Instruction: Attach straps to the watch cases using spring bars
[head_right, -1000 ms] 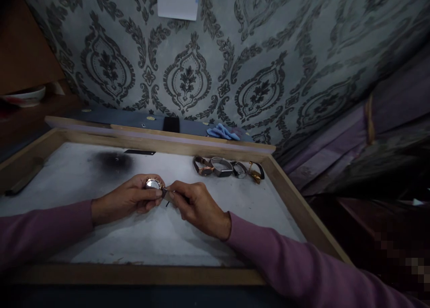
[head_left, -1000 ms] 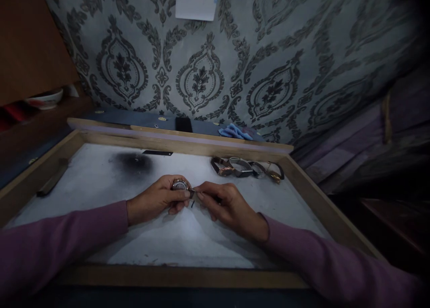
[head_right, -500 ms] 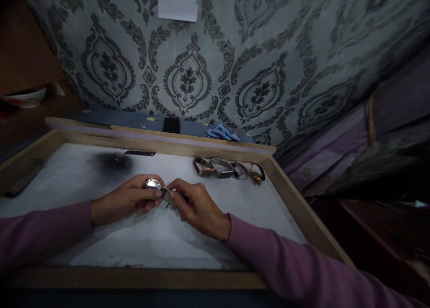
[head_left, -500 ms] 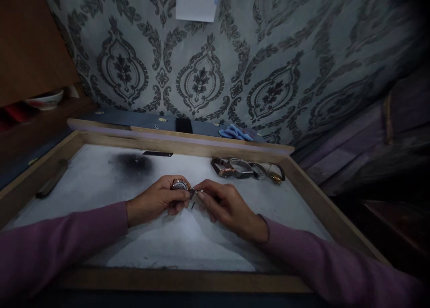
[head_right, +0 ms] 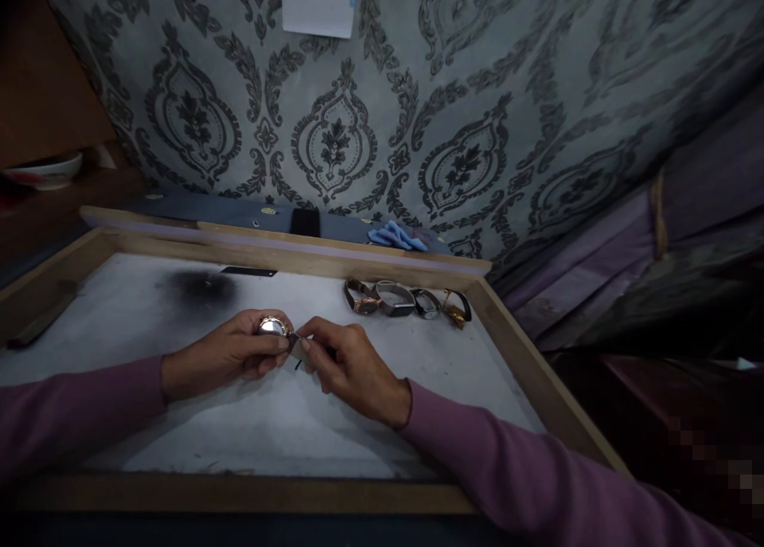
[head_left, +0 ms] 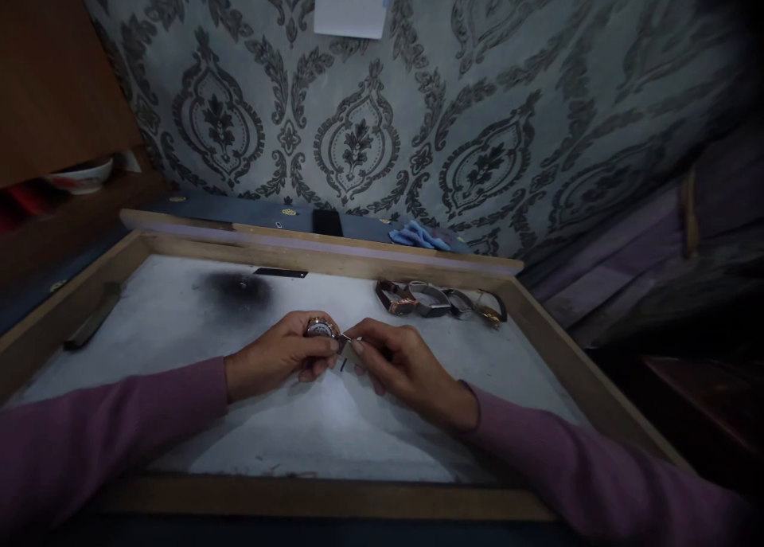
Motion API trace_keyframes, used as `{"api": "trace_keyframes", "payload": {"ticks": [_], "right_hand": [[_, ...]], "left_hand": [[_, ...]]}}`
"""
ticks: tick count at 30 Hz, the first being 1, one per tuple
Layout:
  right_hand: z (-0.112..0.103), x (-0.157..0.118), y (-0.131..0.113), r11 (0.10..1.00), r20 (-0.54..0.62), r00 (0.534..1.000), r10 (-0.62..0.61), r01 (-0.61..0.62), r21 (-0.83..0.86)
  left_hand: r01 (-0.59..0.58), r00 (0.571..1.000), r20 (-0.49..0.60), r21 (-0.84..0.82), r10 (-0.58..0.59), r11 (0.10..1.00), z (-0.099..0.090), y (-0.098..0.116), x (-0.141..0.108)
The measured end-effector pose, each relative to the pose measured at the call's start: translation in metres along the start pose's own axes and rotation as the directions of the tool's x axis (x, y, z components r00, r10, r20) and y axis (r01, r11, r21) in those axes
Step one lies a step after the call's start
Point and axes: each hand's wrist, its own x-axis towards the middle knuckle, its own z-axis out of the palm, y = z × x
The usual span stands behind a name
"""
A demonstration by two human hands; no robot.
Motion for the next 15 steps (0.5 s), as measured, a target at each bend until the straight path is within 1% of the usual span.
{"api": "trace_keyframes", "payload": {"ticks": [8, 15], "right_hand": [[0.0003, -0.0006, -0.0013, 1.0, -0.019, 1.0, 0.003, -0.002, 0.017], [0.0002, -0.0006, 0.0049, 0.997, -0.016, 1.0, 0.016, -0.015, 0.073]], "left_hand": [[-0.002, 1.0, -0.008, -0.007, 0.002, 1.0, 0.0005, 0.0003, -0.0002], [-0.011, 1.0, -0.014, -0.009, 0.011, 1.0, -0.0011, -0.0015, 0.0006]]}}
